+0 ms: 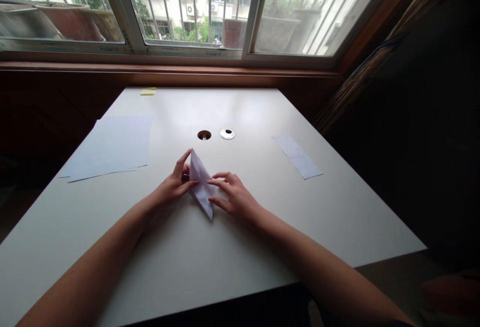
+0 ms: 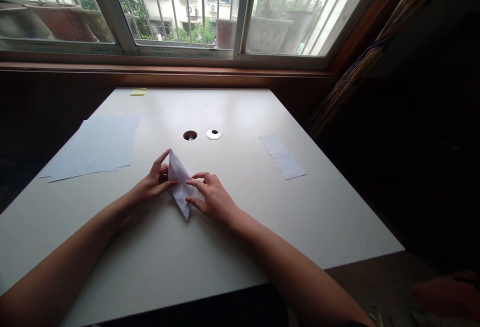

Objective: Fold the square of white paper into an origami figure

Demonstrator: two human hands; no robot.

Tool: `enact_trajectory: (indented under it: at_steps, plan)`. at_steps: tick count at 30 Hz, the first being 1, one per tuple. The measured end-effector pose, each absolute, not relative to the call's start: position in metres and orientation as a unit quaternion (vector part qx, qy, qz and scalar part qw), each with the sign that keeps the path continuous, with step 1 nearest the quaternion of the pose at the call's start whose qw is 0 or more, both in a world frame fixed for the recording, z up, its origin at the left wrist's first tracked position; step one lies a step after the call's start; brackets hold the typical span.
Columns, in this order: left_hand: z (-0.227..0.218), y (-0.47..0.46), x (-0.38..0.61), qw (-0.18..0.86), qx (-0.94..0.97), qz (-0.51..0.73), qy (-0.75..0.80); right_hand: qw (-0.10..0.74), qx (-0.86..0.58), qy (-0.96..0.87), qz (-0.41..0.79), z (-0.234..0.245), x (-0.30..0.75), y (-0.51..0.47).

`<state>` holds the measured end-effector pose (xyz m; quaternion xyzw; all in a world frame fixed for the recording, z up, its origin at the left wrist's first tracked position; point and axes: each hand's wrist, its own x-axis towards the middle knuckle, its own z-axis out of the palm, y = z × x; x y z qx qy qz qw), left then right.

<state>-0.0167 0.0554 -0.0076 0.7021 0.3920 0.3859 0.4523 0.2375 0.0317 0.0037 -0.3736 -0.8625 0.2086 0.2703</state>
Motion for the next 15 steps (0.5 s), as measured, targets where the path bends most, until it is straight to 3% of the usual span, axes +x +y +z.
enact_trajectory:
  at_steps: [9,15]
  plan:
    - [-0.0076,0.0536,-0.0165,0.402,0.685,0.42,0.439,0.282,-0.311,-0.896,0.145,0.0018,0.2337,0.0297]
    - [-0.0128,0.0557,-0.02,0.388,0.712,0.4,0.428,0.245,-0.298,-0.918,0.092,-0.0034,0.2321,0.0265]
